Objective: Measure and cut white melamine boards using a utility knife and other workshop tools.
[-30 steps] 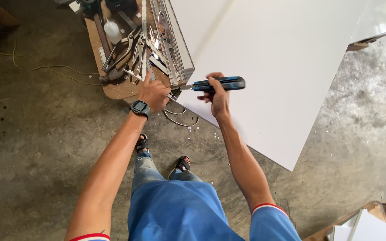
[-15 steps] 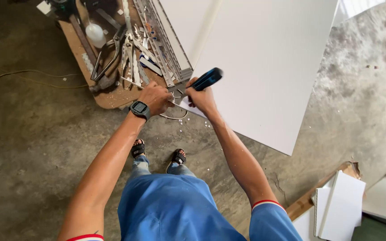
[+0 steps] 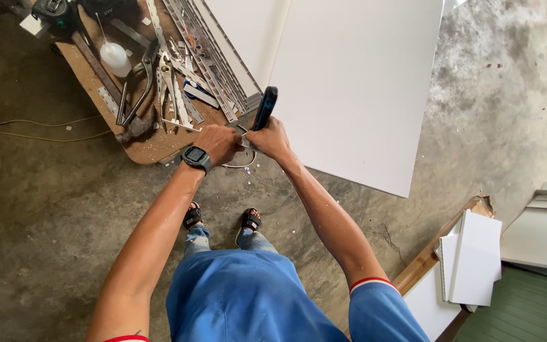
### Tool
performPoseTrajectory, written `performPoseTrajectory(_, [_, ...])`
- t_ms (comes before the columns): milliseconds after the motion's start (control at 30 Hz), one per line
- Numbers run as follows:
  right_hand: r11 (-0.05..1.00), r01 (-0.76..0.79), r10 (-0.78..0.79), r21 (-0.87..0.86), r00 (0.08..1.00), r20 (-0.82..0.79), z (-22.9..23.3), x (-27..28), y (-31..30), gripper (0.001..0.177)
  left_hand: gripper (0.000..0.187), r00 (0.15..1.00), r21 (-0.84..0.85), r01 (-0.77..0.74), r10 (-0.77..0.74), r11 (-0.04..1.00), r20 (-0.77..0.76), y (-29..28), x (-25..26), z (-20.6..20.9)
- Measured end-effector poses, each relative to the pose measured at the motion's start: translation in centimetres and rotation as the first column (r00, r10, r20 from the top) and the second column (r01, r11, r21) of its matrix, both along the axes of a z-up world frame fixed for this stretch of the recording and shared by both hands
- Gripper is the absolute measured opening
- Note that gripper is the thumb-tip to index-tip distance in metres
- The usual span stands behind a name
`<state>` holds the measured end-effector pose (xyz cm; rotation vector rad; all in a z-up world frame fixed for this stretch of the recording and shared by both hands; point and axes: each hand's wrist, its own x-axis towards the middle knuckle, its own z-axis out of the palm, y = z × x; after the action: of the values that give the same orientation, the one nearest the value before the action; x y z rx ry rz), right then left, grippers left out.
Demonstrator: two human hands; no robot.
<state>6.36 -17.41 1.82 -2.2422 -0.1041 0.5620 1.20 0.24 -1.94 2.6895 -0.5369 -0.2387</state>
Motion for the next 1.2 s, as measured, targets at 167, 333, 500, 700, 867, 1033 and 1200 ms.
performPoseTrajectory(167, [0.989,0.018,-0.012,-0.145,0.999,0.039,-0.8,0.5,0.7,0.017,0.021,0.999,-0.07,-0.023,0.021,0.997,-0.026,0.2,-0.2,-0.5])
performPoseTrajectory(333, [0.984,0.14,-0.151,-0.114,0.984,-0.095,-0.1,0.8,0.7,0.011,0.015,0.998,-0.129,0.008,-0.001,0.992,0.056,0.6,-0.1,-0.4])
performPoseTrajectory(500, [0.971,0.236,-0.229,0.047,0.967,-0.114,0.6,0.5,0.4,0.009,0.018,0.996,-0.165,0.02,-0.005,0.986,0.094,0.6,0.1,-0.1])
performPoseTrajectory(700, [0.982,0.112,-0.125,-0.151,0.989,-0.08,-1.0,0.5,0.5,0.013,0.018,1.0,-0.084,0.015,-0.015,0.996,0.008,0.6,0.1,-0.9])
performPoseTrajectory(867, [0.99,0.099,-0.102,-0.102,0.995,-0.024,-3.1,1.0,0.0,0.013,0.022,0.999,-0.05,0.048,-0.047,0.998,0.02,0.6,0.4,-0.2])
performPoseTrajectory(1033, [0.99,0.114,-0.12,-0.082,0.991,-0.067,-2.3,1.1,0.2,0.009,0.019,0.999,-0.075,0.049,-0.048,0.996,0.02,0.5,0.6,-0.8])
performPoseTrajectory(1200, [0.989,0.142,-0.14,0.025,0.987,-0.083,-1.0,0.9,0.4,0.011,0.015,0.999,-0.098,0.038,-0.036,0.994,0.016,0.8,0.4,-0.2])
